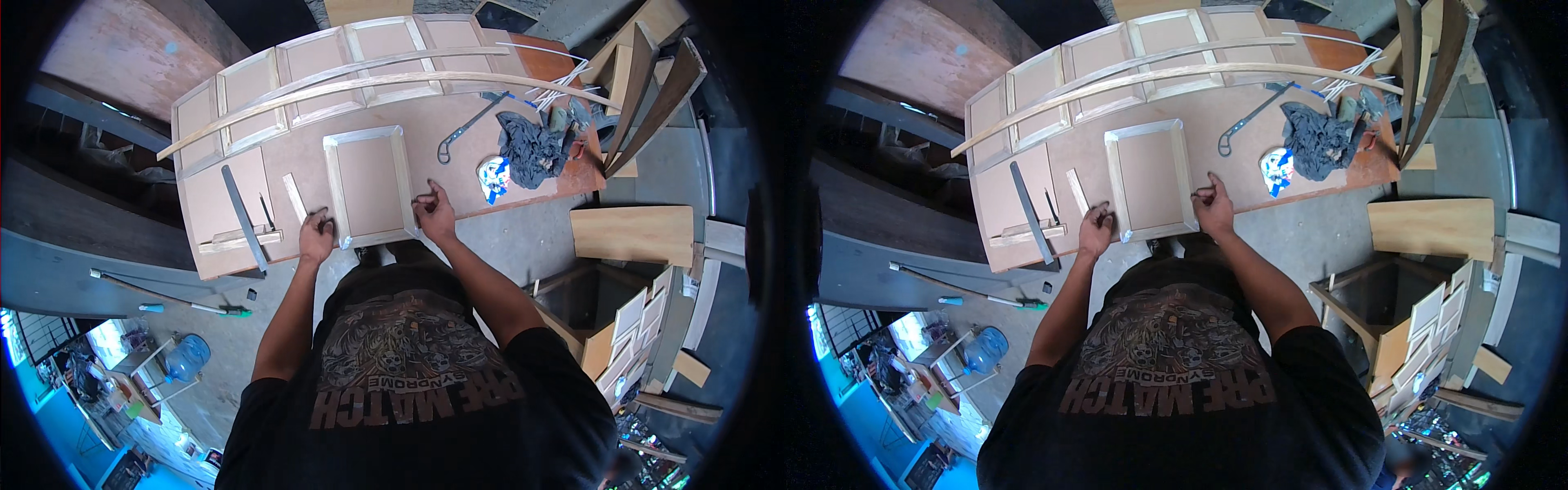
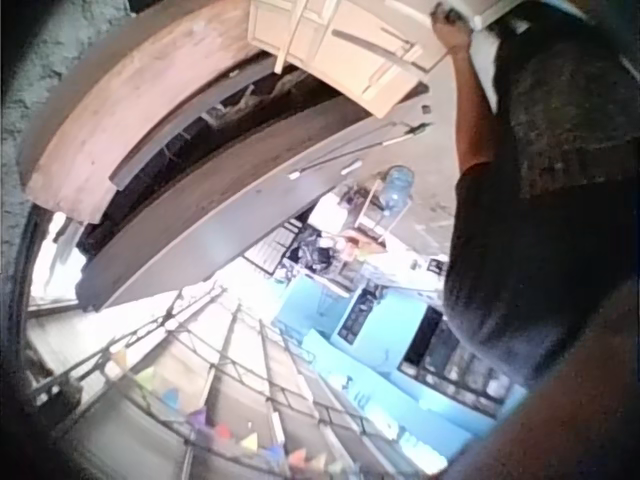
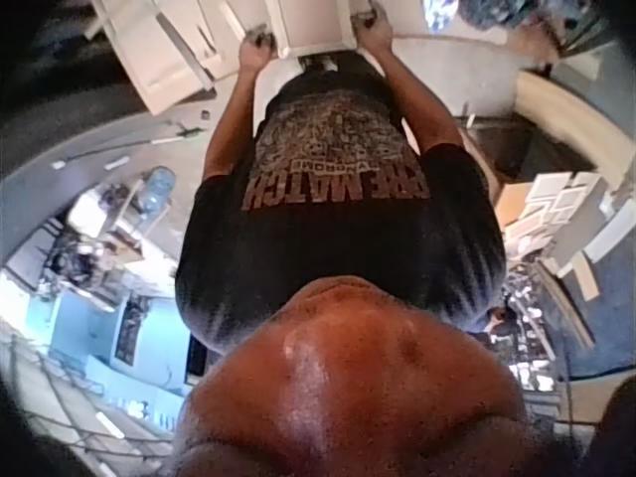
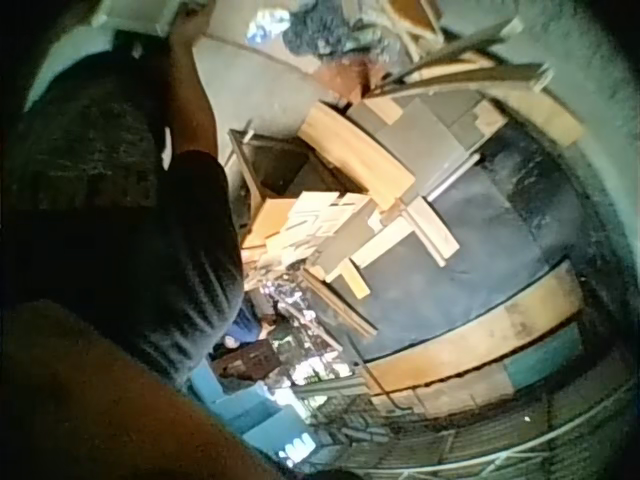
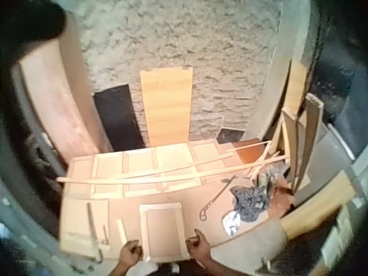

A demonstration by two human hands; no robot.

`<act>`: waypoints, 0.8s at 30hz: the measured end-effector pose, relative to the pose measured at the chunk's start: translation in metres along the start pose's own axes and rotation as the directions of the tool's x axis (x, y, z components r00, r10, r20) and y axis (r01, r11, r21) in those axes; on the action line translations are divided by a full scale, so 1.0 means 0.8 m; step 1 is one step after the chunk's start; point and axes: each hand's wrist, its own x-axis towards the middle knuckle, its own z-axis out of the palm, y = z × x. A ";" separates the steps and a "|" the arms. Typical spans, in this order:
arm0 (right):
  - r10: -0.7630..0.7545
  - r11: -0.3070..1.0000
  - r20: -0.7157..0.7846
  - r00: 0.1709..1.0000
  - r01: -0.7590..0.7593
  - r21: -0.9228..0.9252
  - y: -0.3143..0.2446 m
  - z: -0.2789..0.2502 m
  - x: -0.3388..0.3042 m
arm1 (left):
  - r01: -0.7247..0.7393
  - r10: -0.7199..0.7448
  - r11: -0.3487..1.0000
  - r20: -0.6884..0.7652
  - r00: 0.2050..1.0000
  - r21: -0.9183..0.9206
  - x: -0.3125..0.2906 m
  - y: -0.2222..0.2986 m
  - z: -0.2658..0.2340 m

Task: Assemble and check the alignment of a wooden picture frame on a workshop table.

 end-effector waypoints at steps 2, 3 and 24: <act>-0.001 1.000 0.015 1.000 0.000 0.021 0.001 0.006 0.003 | -0.052 0.052 0.998 -0.017 0.999 -0.031 0.001 -0.005 0.006; 0.000 0.999 0.026 1.000 -0.001 0.042 0.004 0.007 0.004 | -0.107 0.105 0.992 -0.031 0.994 -0.061 0.002 -0.004 0.008; -0.056 0.966 0.038 0.998 0.064 -0.250 -0.040 0.014 0.004 | 0.153 -0.153 0.967 -0.017 0.988 0.205 0.007 0.063 0.006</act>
